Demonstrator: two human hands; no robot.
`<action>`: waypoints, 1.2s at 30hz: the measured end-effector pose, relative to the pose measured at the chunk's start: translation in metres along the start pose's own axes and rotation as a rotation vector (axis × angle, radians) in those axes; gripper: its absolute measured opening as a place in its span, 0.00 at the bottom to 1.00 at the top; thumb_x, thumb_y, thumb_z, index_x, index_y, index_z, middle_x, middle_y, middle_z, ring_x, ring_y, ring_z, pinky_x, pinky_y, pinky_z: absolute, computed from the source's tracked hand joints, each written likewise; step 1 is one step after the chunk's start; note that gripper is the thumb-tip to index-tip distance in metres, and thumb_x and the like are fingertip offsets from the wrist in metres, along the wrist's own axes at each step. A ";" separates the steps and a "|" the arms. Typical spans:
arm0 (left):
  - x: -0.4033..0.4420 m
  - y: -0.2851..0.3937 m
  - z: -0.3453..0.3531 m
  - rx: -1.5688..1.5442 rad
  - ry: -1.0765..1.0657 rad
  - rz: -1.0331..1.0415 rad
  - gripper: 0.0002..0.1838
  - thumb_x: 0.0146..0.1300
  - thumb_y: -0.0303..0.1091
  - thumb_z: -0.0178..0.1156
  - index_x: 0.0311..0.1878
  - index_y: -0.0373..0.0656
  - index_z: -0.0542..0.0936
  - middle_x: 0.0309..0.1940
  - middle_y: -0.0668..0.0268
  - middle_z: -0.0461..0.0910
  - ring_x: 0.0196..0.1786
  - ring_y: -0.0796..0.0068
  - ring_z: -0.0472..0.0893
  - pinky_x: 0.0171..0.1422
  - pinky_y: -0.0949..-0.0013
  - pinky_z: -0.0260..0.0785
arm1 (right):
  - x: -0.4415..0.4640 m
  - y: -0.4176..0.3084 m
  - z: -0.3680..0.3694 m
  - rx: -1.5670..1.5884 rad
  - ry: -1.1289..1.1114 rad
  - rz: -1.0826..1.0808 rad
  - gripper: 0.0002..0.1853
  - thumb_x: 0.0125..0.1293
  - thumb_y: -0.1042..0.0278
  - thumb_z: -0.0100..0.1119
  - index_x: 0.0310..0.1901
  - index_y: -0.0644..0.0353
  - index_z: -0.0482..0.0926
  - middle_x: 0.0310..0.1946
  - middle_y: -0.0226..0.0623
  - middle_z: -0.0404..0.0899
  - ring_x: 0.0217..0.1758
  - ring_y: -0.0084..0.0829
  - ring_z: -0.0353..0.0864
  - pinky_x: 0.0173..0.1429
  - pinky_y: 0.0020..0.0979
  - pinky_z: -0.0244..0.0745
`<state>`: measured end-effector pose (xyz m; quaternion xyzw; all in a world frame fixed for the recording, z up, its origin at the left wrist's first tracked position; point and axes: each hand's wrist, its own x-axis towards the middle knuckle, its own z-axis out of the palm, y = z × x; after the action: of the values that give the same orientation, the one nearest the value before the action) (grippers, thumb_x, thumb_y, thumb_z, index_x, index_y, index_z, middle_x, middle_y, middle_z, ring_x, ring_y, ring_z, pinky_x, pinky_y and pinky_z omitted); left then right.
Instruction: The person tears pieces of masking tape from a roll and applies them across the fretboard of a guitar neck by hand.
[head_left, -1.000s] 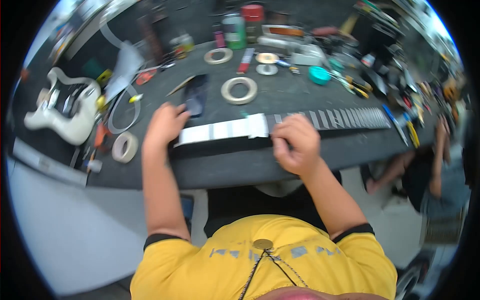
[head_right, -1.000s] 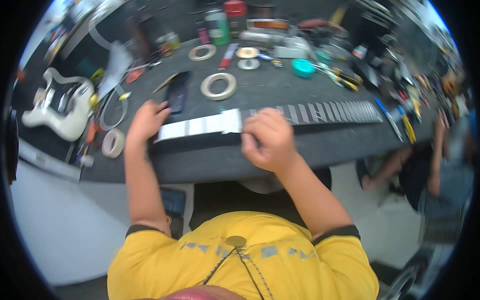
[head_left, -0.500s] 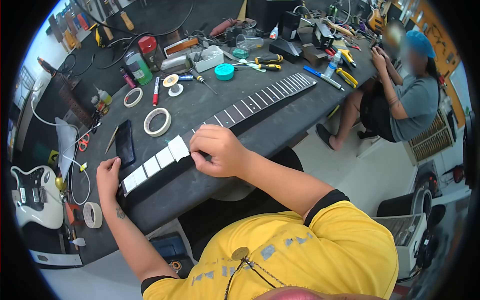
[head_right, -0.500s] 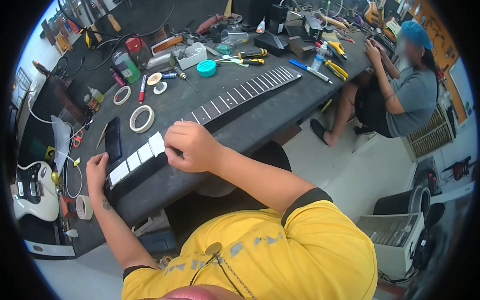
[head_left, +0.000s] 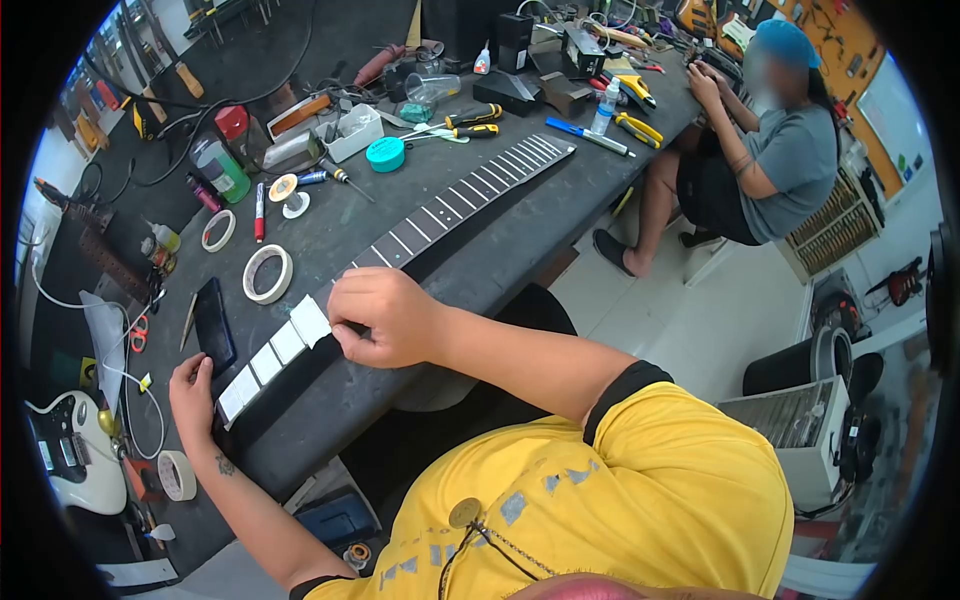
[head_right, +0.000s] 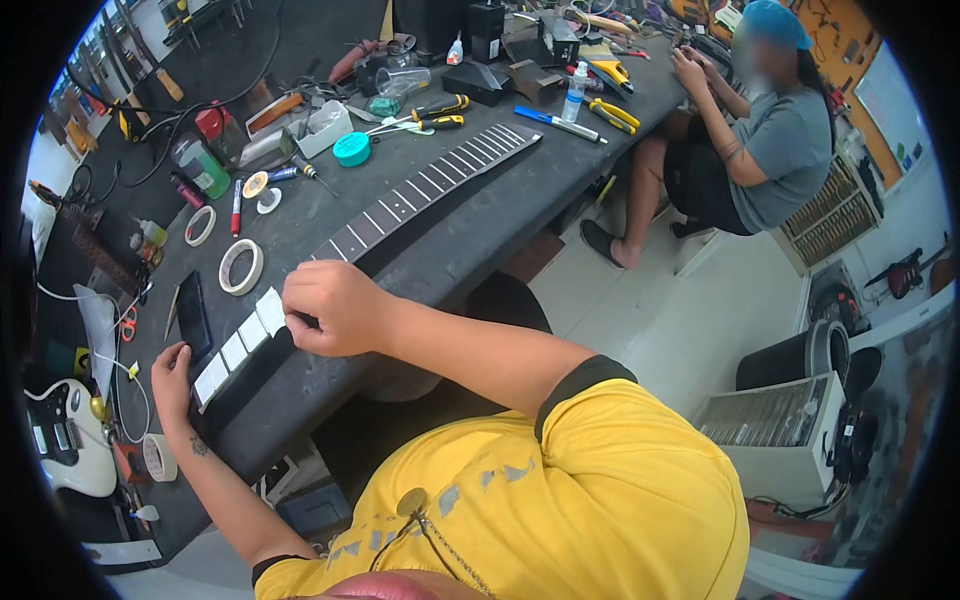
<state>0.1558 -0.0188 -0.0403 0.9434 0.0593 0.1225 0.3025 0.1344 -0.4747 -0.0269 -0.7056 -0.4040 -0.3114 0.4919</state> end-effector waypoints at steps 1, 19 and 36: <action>-0.003 0.002 -0.003 -0.009 0.000 0.002 0.20 0.82 0.40 0.73 0.65 0.33 0.93 0.56 0.51 0.92 0.60 0.55 0.92 0.69 0.56 0.82 | -0.001 0.000 -0.001 -0.016 0.009 -0.003 0.07 0.60 0.75 0.74 0.33 0.59 0.81 0.32 0.40 0.83 0.37 0.49 0.85 0.45 0.47 0.81; -0.026 0.048 -0.003 -0.125 -0.062 0.259 0.29 0.78 0.41 0.76 0.78 0.42 0.88 0.86 0.54 0.81 0.81 0.49 0.85 0.84 0.51 0.78 | 0.009 -0.009 0.007 0.030 -0.185 0.012 0.03 0.61 0.84 0.65 0.37 0.67 0.84 0.35 0.47 0.88 0.37 0.46 0.88 0.47 0.40 0.83; -0.155 -0.006 -0.103 0.562 0.286 -0.407 0.17 0.74 0.43 0.78 0.60 0.47 0.96 0.53 0.51 0.96 0.60 0.44 0.93 0.68 0.45 0.84 | 0.007 -0.013 0.005 0.050 -0.213 0.014 0.01 0.65 0.83 0.65 0.37 0.67 0.82 0.36 0.47 0.88 0.36 0.42 0.86 0.44 0.37 0.80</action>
<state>-0.0209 0.0143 0.0068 0.9318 0.3187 0.1695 0.0386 0.1265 -0.4660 -0.0169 -0.7249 -0.4566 -0.2210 0.4660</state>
